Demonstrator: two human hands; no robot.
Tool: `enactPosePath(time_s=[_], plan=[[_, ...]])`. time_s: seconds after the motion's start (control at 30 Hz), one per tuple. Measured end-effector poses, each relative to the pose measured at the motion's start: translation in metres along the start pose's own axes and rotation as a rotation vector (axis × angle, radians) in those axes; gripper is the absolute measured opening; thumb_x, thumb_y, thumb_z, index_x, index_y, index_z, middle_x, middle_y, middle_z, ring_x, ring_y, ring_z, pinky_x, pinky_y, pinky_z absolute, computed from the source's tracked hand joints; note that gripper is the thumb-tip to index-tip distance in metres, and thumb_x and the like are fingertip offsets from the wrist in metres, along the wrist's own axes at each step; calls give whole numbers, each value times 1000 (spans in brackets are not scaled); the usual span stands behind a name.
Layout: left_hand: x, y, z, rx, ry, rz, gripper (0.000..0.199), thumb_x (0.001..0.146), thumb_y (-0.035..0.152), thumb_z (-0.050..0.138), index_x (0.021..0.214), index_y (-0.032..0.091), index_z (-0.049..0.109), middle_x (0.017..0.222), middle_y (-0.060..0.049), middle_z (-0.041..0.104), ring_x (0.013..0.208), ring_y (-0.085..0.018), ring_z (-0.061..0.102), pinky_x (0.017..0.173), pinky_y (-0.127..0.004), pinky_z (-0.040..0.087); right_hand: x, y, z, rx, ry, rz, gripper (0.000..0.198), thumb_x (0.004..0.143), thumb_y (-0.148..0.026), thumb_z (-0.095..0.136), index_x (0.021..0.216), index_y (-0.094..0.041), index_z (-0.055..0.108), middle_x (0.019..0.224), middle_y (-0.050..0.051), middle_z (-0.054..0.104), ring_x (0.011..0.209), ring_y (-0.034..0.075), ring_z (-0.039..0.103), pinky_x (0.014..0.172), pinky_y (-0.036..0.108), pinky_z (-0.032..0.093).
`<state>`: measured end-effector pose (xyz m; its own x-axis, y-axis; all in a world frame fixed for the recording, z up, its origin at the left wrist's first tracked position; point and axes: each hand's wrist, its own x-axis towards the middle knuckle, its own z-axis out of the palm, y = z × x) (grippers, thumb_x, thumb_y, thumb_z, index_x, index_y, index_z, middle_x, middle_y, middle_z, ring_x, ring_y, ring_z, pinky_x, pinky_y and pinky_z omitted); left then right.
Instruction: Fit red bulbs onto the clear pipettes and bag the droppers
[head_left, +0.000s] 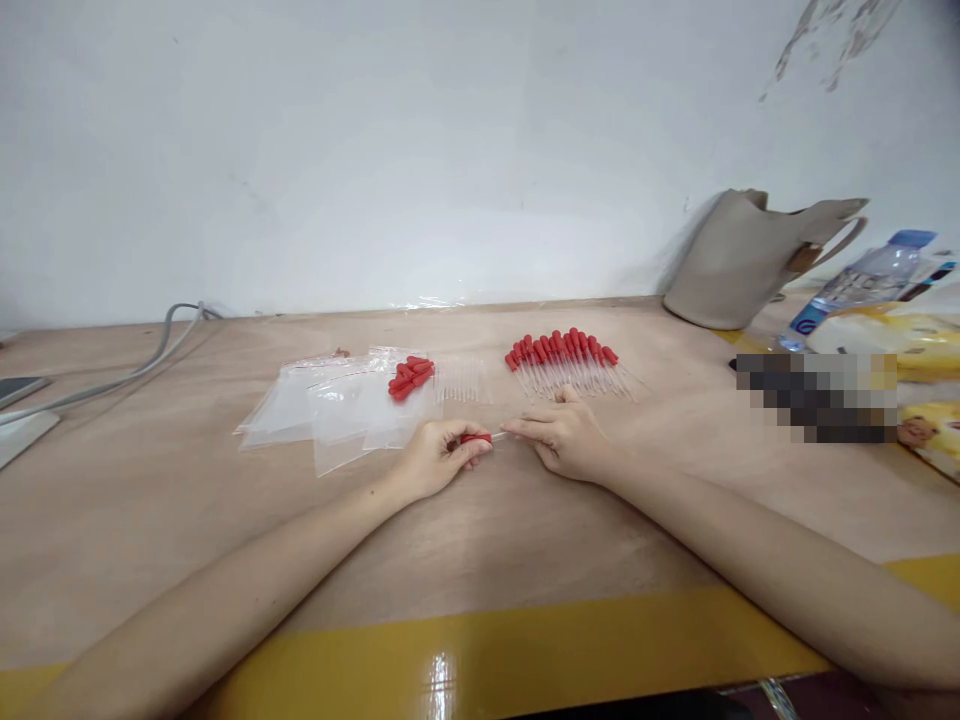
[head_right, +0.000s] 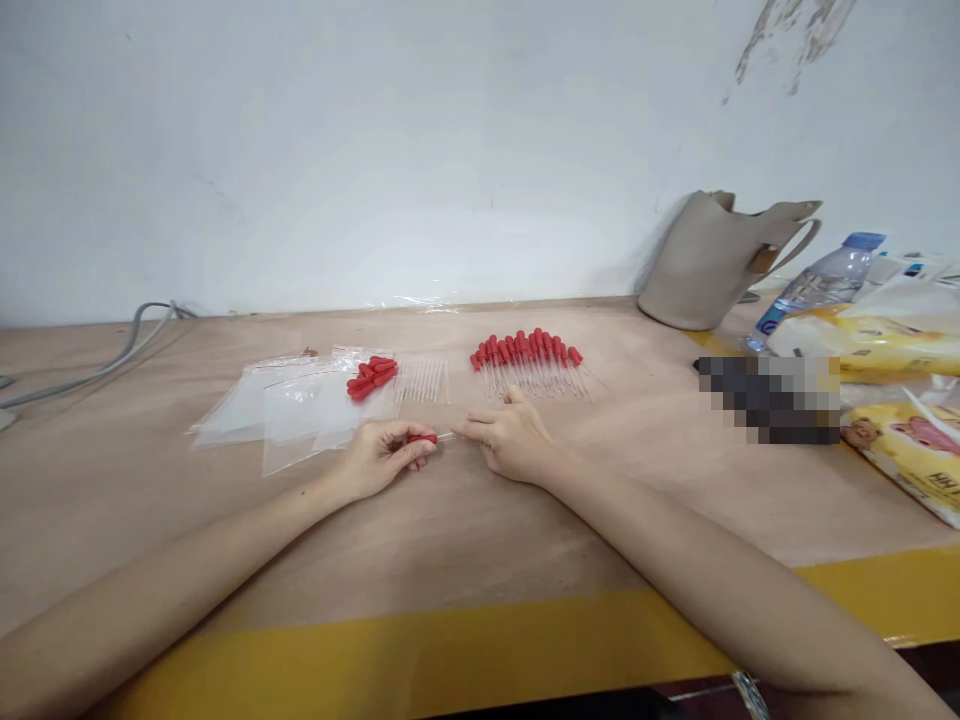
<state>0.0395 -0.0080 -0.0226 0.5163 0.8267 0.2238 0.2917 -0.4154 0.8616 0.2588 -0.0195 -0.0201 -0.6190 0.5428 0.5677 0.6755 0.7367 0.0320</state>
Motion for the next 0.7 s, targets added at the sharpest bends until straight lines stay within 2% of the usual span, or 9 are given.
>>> enactPosePath(time_s=[0.1, 0.2, 0.3, 0.4, 0.53, 0.7], plan=[[2, -1, -3, 71, 55, -2, 25, 79, 35, 59, 88, 13, 65, 63, -2, 64, 54, -11, 59, 54, -22, 50, 0, -1, 2, -60, 43, -11, 31, 85, -10, 39, 101, -20, 64, 76, 2, 66, 60, 12, 50, 64, 32, 23], [3, -1, -8, 124, 80, 19, 28, 76, 38, 62, 91, 15, 67, 73, -4, 69, 61, -13, 63, 60, -25, 52, 0, 3, 2, 23, 75, 40, 25, 90, -18, 40, 106, -18, 59, 87, 5, 66, 71, 14, 54, 68, 31, 27], [3, -2, -13, 158, 79, 18, 29, 73, 40, 65, 93, 18, 68, 85, -4, 71, 68, -16, 64, 64, -27, 52, -1, 7, 1, 121, 77, 111, 21, 92, -26, 40, 96, -16, 58, 86, 6, 65, 73, 15, 55, 70, 31, 31], [2, -3, -12, 160, 68, 10, 28, 75, 40, 63, 92, 18, 68, 79, -4, 71, 64, -15, 64, 61, -26, 52, -2, 7, 1, 170, 58, 103, 23, 93, -25, 36, 84, -17, 57, 78, 4, 63, 69, 14, 54, 69, 31, 31], [0, -4, -9, 122, 77, -3, 29, 77, 39, 60, 90, 15, 68, 68, -4, 69, 60, -15, 63, 59, -25, 51, -2, 2, 6, 159, 81, 84, 24, 92, -23, 36, 81, -17, 56, 72, 3, 62, 62, 13, 50, 67, 31, 29], [-1, -3, -7, 131, 62, 3, 29, 76, 39, 61, 89, 14, 68, 67, -5, 69, 60, -15, 63, 59, -26, 52, -2, -1, 9, 106, 72, 55, 25, 91, -22, 37, 78, -16, 57, 66, 2, 61, 57, 12, 47, 66, 32, 27]])
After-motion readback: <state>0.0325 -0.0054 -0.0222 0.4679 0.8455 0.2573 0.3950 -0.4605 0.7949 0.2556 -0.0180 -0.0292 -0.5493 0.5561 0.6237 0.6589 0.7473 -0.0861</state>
